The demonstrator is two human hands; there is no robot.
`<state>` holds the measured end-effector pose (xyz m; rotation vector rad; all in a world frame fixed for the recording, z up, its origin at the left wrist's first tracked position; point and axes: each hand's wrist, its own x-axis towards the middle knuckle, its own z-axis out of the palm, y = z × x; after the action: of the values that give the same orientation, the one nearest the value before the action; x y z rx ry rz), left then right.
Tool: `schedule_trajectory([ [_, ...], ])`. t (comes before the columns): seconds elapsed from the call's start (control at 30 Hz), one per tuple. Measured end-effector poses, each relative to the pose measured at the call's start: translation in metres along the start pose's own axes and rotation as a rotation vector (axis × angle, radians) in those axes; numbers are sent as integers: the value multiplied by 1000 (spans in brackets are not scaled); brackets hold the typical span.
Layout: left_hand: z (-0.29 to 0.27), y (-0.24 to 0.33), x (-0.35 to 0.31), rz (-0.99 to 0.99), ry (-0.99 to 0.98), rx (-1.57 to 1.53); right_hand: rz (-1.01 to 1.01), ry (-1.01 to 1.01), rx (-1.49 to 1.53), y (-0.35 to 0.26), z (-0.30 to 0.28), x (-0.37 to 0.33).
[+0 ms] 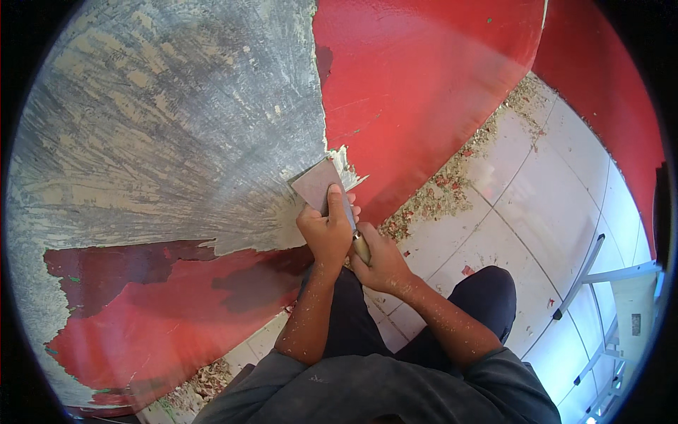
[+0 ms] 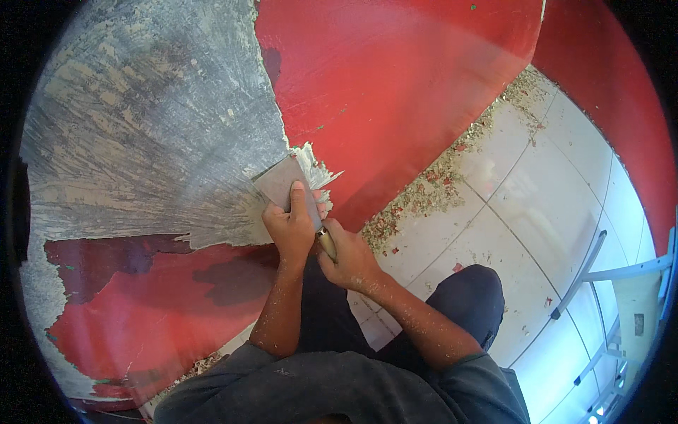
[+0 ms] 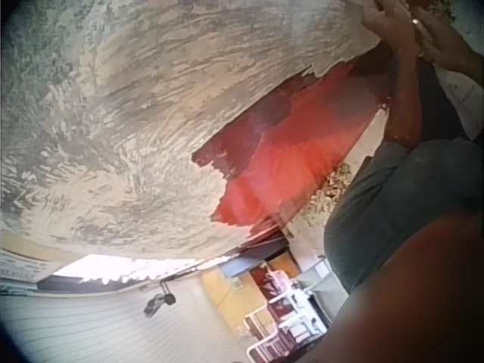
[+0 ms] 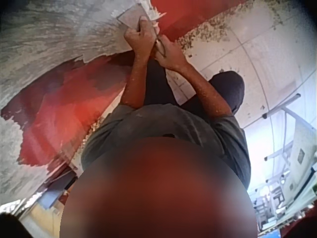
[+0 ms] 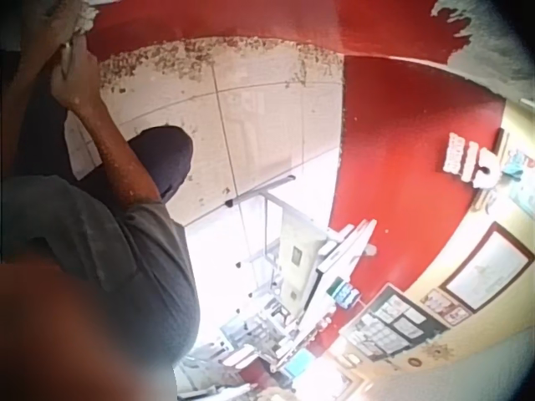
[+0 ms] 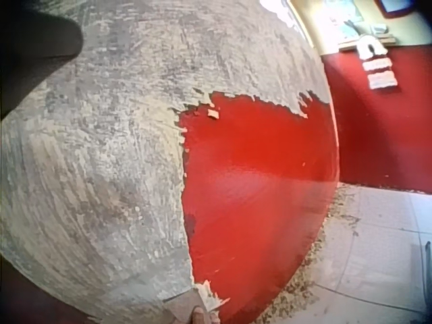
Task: The person scrapes red paint off a wall using a putty knife, creating paint chips.
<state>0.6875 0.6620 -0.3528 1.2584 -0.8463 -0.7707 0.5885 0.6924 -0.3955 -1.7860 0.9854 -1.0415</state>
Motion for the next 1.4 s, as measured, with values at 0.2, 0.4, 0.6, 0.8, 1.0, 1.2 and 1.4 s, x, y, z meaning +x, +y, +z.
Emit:
schedule_trajectory([
  [0.2,3,-12,-6,-20,-8,38,151,12,-137,10,10,-12],
  [0.4,14,4,2,-24,-14,72,146,-54,-99,-11,-15,2],
  [0.6,12,5,8,72,4,115,172,-130,-101,-13,-13,10],
  [0.8,9,-5,5,71,8,172,211,-145,-122,-6,-9,5],
  [1.0,9,3,-1,28,11,108,164,-106,-143,-13,-19,12],
  [1.2,20,45,20,433,18,266,136,-88,-270,-34,-27,37],
  [1.4,11,3,2,202,1,164,125,-115,-133,-4,-14,8],
])
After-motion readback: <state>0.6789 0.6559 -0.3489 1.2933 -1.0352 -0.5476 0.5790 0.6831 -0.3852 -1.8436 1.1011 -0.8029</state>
